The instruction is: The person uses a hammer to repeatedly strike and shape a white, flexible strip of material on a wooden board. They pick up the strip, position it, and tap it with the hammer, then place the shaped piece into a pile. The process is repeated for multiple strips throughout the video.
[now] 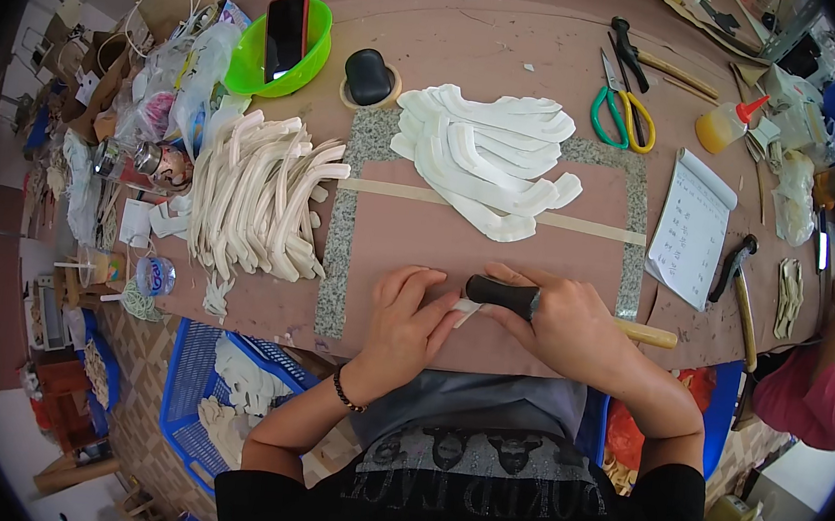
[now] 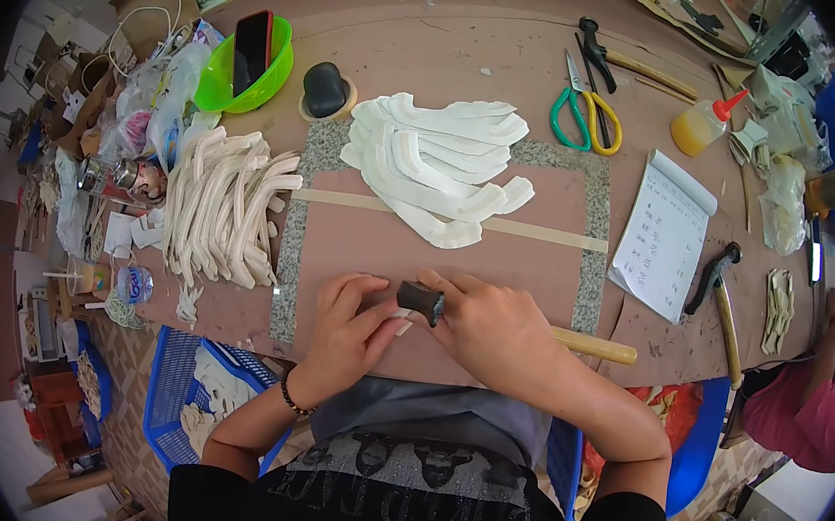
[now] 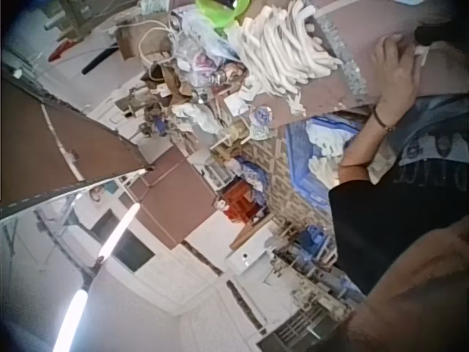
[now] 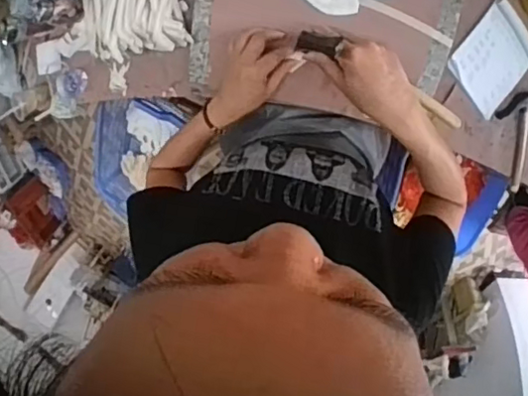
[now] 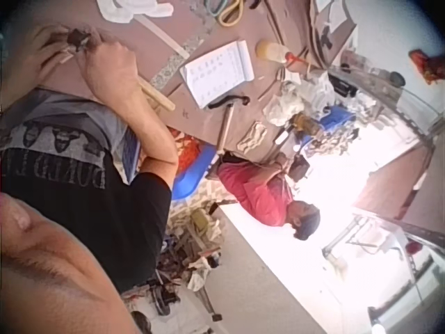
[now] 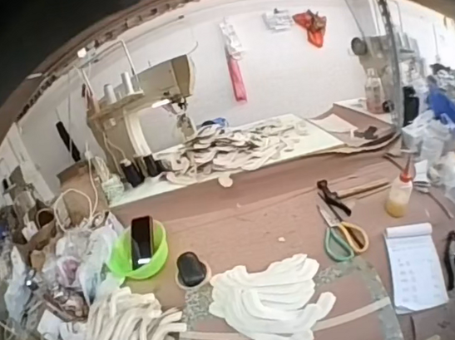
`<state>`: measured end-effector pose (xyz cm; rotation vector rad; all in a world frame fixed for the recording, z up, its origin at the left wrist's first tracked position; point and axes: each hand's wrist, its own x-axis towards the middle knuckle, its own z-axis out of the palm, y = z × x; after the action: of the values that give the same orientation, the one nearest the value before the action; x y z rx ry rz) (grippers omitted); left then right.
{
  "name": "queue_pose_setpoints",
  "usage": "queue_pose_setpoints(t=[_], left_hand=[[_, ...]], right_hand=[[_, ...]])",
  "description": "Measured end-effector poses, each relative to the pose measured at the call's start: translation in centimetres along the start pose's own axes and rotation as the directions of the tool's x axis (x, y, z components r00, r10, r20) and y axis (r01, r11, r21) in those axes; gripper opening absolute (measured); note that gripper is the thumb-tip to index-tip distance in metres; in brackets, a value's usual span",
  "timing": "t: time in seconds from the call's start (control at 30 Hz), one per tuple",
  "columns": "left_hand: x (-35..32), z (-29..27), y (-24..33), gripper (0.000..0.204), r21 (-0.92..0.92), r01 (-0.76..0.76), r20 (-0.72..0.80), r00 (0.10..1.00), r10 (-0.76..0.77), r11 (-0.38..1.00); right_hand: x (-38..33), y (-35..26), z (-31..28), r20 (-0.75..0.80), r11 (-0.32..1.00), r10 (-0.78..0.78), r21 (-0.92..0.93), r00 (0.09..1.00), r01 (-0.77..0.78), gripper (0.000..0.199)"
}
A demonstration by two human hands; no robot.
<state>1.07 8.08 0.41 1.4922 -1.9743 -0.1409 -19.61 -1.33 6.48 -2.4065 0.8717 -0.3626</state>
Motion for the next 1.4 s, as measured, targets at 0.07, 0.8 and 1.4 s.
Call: queue_pose_setpoints(t=[0.07,0.8,1.4], left_hand=[[-0.9,0.7,-0.3,0.026,-0.111,0.036,-0.003,0.999,-0.037,0.993],[-1.7,0.3,1.5,0.022,-0.043,0.132,0.046,0.99,-0.13,0.99],[-4.0,1.1,3.3,0.033,0.21,0.018,0.007,1.0,-0.02,0.978]], right_hand=[[0.3,0.0,-0.2,0.01,0.999,0.009,0.045,1.0,-0.009,0.043],[0.1,0.4,-0.1,0.018,0.994,-0.087,0.063,0.996,0.086,0.05],[0.8,-0.3,0.2,0.03,0.991,-0.131,0.036,0.991,0.13,0.055]])
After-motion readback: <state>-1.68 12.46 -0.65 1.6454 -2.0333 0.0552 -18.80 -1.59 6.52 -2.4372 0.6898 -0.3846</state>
